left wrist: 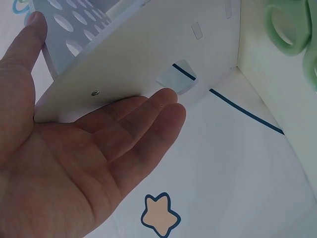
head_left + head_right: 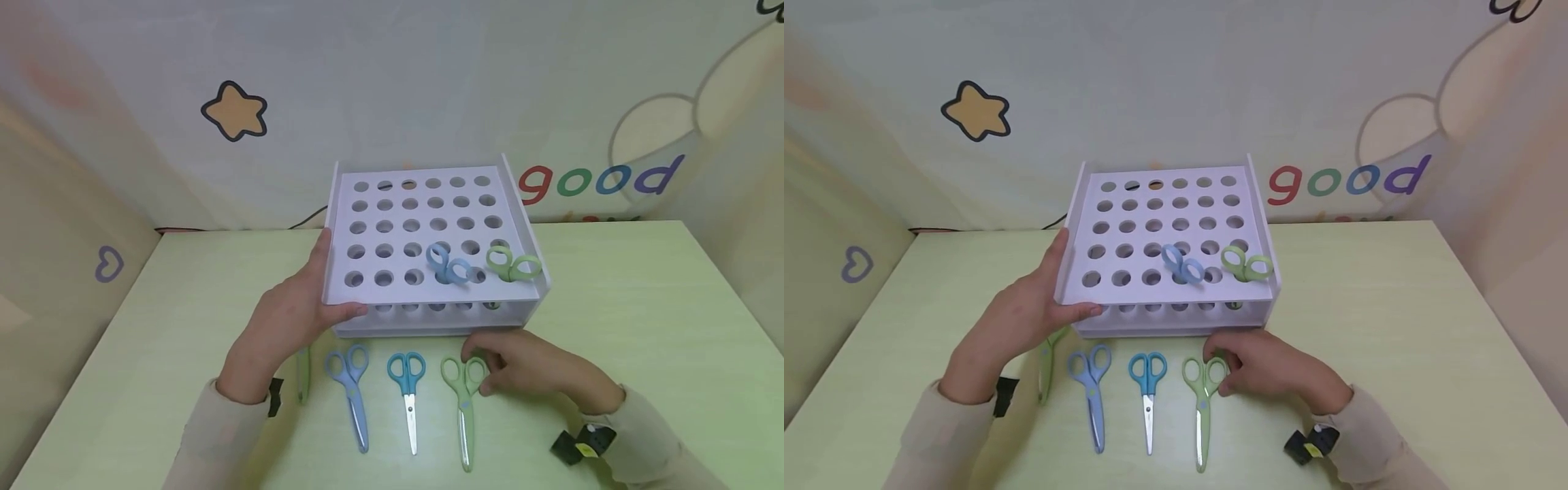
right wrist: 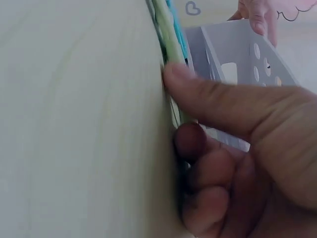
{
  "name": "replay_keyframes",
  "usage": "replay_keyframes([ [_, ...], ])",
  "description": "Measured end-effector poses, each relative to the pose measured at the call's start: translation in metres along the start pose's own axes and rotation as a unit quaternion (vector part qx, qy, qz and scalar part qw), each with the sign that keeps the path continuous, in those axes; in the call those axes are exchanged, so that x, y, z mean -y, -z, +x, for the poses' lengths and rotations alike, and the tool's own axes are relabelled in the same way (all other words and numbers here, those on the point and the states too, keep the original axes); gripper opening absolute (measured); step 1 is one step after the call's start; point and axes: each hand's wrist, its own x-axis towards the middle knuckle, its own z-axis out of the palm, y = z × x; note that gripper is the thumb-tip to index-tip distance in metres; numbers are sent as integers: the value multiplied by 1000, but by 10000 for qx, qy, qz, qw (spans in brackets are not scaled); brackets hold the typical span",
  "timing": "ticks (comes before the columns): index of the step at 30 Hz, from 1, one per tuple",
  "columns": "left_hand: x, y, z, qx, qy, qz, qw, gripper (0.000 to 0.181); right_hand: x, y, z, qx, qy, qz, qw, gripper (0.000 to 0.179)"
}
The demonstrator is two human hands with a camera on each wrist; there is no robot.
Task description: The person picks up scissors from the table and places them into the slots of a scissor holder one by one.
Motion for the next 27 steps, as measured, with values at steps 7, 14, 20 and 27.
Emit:
replay_keyframes([
  [7,1,0,1,-21,-36,-35,10000,121,0,9,-7,417,245,316,9983,35],
  [14,3,0,0,-6,-23,-163,9999,121,3,16,-13,695,152,1228,9899,30],
  [20,1,-1,1,49,49,-227,9997,122,9,18,-15,880,-272,2365,9672,29],
  [27,1,0,1,22,24,-241,9997,121,12,24,-15,682,-161,3085,9486,28],
])
